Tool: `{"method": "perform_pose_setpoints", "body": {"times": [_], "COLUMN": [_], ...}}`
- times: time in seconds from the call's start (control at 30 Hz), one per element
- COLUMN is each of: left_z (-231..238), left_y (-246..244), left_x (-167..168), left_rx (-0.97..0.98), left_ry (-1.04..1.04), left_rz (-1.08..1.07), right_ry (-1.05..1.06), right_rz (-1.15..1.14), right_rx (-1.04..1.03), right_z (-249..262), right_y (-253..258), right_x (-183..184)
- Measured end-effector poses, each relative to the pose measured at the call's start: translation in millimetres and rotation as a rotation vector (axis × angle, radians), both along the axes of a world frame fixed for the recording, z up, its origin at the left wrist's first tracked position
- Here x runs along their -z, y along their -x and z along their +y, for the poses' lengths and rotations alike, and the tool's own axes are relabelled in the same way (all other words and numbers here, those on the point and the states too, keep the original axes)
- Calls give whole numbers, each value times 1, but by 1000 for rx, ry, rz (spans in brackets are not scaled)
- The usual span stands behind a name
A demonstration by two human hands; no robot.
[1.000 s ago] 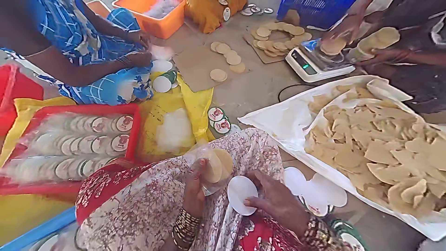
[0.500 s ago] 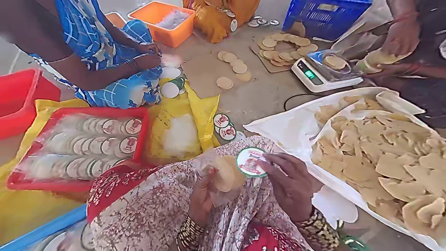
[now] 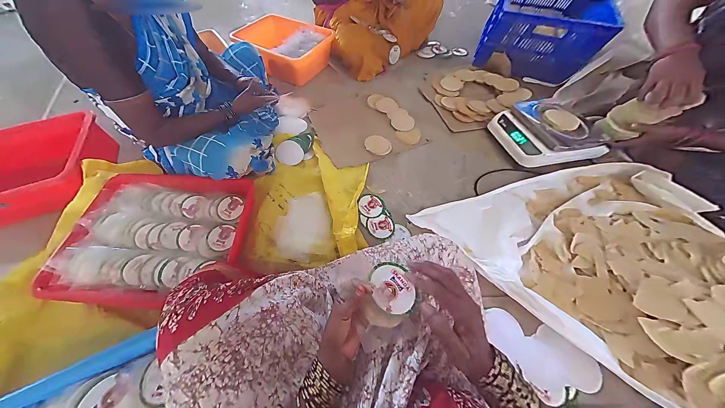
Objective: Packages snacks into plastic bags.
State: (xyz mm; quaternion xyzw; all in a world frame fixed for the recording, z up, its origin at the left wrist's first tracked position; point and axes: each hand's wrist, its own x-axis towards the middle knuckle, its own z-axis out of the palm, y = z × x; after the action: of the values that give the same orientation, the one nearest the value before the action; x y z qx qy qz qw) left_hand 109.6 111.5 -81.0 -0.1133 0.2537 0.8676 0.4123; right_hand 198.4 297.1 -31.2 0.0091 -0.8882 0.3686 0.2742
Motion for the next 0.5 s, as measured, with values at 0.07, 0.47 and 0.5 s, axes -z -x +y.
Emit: {"method": "perform_pose_setpoints", "body": {"times": [0.07, 0.47, 0.5], "left_z": [-1, 8, 8], "left_y": [-1, -6, -4], "left_x": [2, 3, 4], "left_rx": [1, 18, -4], "left_ry": [-3, 128, 148], "left_rz": [5, 391, 416], "right_ry": [217, 427, 427], "right_rz": [-85, -529, -457], "right_rx": [138, 176, 186], "right_z": [-3, -7, -2], "right_y": [8, 15, 11], "right_x": [-1, -12, -20]}}
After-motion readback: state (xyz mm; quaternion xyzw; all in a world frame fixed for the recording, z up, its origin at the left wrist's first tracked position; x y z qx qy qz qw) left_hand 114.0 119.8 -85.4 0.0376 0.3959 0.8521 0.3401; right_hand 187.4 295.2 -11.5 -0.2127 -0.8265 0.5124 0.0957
